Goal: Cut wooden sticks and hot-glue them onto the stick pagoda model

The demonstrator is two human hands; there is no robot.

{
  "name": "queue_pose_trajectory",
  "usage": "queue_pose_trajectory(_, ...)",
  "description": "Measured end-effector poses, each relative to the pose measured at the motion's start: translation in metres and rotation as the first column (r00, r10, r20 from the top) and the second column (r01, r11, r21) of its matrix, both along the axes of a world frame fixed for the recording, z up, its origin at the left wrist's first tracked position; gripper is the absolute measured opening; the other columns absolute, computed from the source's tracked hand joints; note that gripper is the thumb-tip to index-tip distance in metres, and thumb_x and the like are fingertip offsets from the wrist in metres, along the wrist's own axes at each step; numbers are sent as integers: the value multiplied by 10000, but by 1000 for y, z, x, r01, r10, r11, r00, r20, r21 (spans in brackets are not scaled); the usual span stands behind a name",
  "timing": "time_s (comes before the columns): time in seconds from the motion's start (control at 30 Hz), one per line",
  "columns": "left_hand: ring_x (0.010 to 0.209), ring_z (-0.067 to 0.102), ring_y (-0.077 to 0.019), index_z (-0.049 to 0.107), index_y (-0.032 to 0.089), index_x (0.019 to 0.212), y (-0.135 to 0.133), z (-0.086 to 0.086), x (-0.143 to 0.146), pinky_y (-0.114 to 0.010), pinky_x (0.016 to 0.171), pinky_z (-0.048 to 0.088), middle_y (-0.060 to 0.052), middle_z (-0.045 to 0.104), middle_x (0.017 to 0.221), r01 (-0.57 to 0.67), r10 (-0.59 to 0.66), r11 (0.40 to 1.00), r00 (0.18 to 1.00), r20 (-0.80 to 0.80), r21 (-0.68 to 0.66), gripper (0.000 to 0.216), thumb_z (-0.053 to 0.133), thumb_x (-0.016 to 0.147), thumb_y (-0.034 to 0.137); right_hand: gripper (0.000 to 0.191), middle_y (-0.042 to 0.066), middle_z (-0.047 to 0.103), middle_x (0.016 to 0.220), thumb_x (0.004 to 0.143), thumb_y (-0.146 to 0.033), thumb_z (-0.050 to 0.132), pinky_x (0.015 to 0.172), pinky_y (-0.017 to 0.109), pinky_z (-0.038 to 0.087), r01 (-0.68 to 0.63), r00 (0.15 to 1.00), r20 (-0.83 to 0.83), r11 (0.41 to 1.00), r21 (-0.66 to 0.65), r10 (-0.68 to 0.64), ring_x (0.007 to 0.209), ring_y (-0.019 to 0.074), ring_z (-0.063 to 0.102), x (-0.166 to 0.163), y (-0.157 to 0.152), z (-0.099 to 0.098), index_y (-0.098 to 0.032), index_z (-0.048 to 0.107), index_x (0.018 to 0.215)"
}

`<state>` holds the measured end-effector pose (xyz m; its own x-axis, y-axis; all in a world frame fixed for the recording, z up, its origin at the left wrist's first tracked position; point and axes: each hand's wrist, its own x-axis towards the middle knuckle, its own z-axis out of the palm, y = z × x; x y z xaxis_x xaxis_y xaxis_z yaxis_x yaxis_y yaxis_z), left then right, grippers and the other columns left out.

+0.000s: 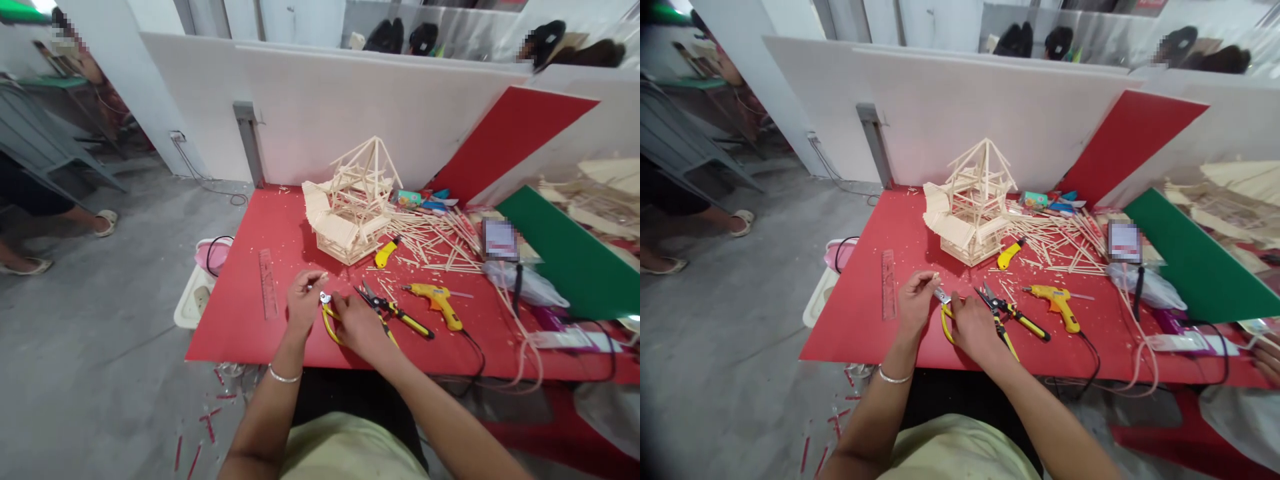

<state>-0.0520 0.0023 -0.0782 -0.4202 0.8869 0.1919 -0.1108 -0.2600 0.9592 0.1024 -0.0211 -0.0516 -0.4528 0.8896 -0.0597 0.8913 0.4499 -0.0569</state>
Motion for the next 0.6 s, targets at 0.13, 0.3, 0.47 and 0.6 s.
queue_pose_trajectory(0.13,860,644,-167,753,199,928,-1,2,-2,-307,842,526,-41,696,900,-20,20,1000,996,86,-5,174,768,812,328,637,121,713,1031,900,-407,579,797,361,489,154,985,-74,988,5,-153,951,296,668,20,6,4,-234,418,1491)
queue_pose_trajectory(0.3,846,639,-162,759,213,918,-4,8,-2,-299,825,517,-31,700,887,9,-11,1000,993,122,20,154,783,804,314,760,122,692,1176,869,-570,614,896,399,500,195,913,-370,981,21,-173,1037,294,651,32,3,33,-223,405,1512)
queue_pose_trajectory(0.47,843,624,-165,752,209,849,-5,11,-2,-299,826,504,-26,684,874,48,-53,998,992,111,51,83,756,812,283,708,120,694,1132,865,-546,643,909,402,498,119,901,-425,992,40,-91,1035,296,648,22,-1,49,-222,489,1475)
queue_pose_trajectory(0.6,832,605,-160,733,207,802,-6,13,-3,-302,838,496,-17,659,842,75,-80,995,993,82,72,27,722,819,226,746,97,687,1148,876,-569,637,829,357,500,142,939,-322,989,35,-123,977,274,670,20,1,50,-311,409,1538)
